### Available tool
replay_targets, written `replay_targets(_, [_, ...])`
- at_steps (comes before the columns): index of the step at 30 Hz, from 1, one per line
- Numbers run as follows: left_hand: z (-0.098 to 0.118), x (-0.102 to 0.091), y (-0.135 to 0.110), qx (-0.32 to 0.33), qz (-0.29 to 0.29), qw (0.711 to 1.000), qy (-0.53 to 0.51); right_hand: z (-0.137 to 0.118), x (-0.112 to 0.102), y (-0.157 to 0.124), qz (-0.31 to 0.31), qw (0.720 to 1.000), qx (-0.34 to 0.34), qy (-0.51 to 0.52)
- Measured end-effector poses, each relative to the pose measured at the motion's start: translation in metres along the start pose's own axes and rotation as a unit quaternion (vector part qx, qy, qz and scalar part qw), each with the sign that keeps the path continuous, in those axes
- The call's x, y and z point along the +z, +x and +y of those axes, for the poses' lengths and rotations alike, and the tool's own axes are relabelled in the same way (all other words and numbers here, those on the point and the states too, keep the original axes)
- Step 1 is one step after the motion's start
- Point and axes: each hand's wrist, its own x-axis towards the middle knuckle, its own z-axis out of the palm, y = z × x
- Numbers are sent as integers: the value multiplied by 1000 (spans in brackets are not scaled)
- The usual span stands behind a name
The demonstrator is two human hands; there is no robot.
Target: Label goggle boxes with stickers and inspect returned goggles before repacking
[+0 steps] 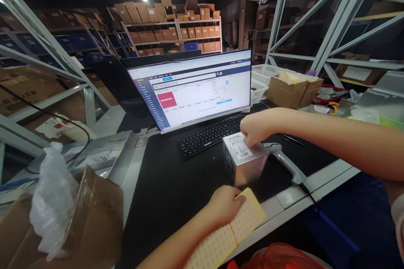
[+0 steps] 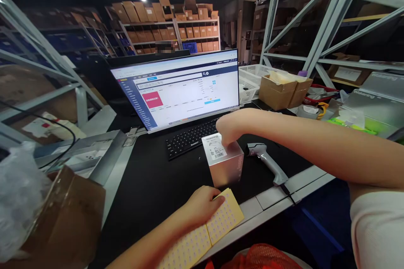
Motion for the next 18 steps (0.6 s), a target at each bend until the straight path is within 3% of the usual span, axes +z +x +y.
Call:
replay_targets(6, [0, 1, 1, -2, 6, 1000, 13, 36, 29, -7, 65, 985, -92, 133])
replay_targets(10, [0, 1, 1, 1, 4, 1000, 16, 52, 72, -18, 234, 935, -111, 242])
replay_targets(13, [1, -3, 0, 6, 2, 1000, 16, 54, 110, -27, 350, 895, -157, 227])
replay_targets(18, [4, 4, -2, 0, -14, 1000, 18, 54, 160, -32, 408, 877, -213, 140])
